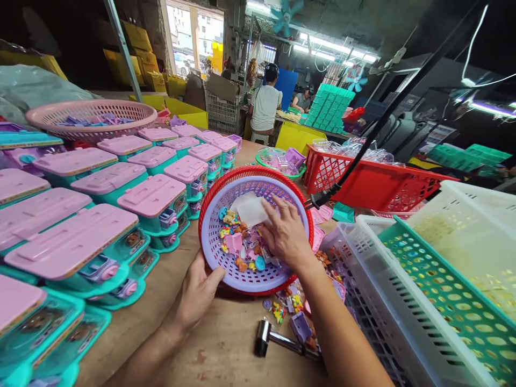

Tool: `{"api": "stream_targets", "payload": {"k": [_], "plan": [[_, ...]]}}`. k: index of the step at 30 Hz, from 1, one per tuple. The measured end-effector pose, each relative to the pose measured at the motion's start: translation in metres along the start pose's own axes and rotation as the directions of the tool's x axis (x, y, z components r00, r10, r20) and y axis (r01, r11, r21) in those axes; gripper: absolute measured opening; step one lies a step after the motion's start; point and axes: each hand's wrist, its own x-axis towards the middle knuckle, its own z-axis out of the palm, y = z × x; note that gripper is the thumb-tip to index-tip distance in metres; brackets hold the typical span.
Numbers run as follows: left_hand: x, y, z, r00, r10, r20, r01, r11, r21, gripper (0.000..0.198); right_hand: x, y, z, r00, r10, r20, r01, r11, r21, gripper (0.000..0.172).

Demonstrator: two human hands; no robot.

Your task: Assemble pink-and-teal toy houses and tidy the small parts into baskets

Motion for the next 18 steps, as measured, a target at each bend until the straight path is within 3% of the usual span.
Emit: {"api": "stream_targets", "payload": {"k": [3,6,9,11,13,15,18], "plan": [[-0.001,0.001,0.000,1.000,-0.015,-0.010,0.015,1.000,-0.007,0.052,-0.003,-0.011,-0.001,0.965,-0.112,0.236,0.107,0.994,0.037,0.050],[-0.002,0.004,0.000,0.997,-0.072,-0.029,0.071,0.996,-0.056,0.048,-0.014,-0.016,-0.007,0.922,-0.194,0.335,0.153,0.978,0.144,0.046],[-0.002,0.006,0.000,0.997,-0.076,-0.028,0.073,0.994,-0.084,0.044,-0.023,-0.013,-0.016,0.907,-0.236,0.349,0.163,0.960,0.226,0.046],[0.000,0.005,-0.001,0.998,-0.054,-0.012,0.053,0.996,-0.071,0.045,-0.023,-0.009,-0.019,0.926,-0.218,0.309,0.149,0.961,0.234,0.043],[0.001,0.003,-0.003,0.999,-0.043,0.006,0.043,0.998,-0.047,0.049,-0.018,-0.007,-0.017,0.973,-0.087,0.212,0.047,0.981,0.186,0.045],[0.002,0.001,-0.005,0.999,-0.040,0.021,0.041,0.999,-0.027,0.053,-0.011,-0.007,-0.010,0.988,0.074,0.136,-0.092,0.987,0.129,0.053],[0.002,0.000,-0.006,0.998,-0.057,0.021,0.058,0.998,-0.026,0.060,-0.001,-0.014,0.001,0.976,0.077,0.205,-0.098,0.990,0.099,0.065]]}}
